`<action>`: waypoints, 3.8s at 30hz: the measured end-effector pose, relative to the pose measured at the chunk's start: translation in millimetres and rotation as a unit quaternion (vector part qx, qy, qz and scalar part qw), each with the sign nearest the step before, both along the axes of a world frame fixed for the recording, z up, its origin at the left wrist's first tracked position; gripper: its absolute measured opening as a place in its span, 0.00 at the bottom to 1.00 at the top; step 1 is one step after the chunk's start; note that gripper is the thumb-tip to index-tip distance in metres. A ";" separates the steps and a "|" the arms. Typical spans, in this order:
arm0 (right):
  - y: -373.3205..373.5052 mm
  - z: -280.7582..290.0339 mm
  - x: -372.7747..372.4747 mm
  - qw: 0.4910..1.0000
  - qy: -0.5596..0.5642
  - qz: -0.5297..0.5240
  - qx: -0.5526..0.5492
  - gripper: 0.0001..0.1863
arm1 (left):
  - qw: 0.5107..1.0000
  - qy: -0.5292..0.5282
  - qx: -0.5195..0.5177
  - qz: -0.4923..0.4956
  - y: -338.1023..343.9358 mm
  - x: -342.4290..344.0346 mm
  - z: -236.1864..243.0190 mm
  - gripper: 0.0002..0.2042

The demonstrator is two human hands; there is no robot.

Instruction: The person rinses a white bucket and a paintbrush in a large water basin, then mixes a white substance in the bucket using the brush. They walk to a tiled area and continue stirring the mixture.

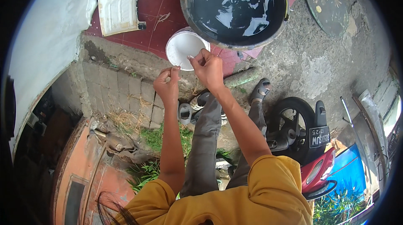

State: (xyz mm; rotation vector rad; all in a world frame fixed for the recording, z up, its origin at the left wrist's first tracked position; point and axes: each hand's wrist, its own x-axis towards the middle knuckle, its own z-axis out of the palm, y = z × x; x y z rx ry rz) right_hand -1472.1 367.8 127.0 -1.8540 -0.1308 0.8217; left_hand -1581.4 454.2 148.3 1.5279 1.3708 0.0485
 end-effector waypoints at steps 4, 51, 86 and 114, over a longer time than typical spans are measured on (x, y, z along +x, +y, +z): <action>-2.0 -52.5 64.6 0.993 -0.054 -0.100 -0.013 0.20 | 0.922 -0.193 -0.223 0.250 7.7 15.3 -11.1 0.09; 50.5 -108.5 -72.5 0.918 -0.166 0.316 -0.174 0.27 | 0.580 -0.456 -0.615 0.279 22.1 -24.4 -139.2 0.16; 8.3 -102.1 -34.6 0.964 0.077 0.155 -0.204 0.25 | 0.890 -0.265 -0.260 0.264 -17.4 24.0 -86.1 0.14; 20.9 -48.3 34.1 0.946 0.277 0.060 0.156 0.18 | 0.748 -0.347 -0.413 0.387 3.5 17.7 -149.6 0.21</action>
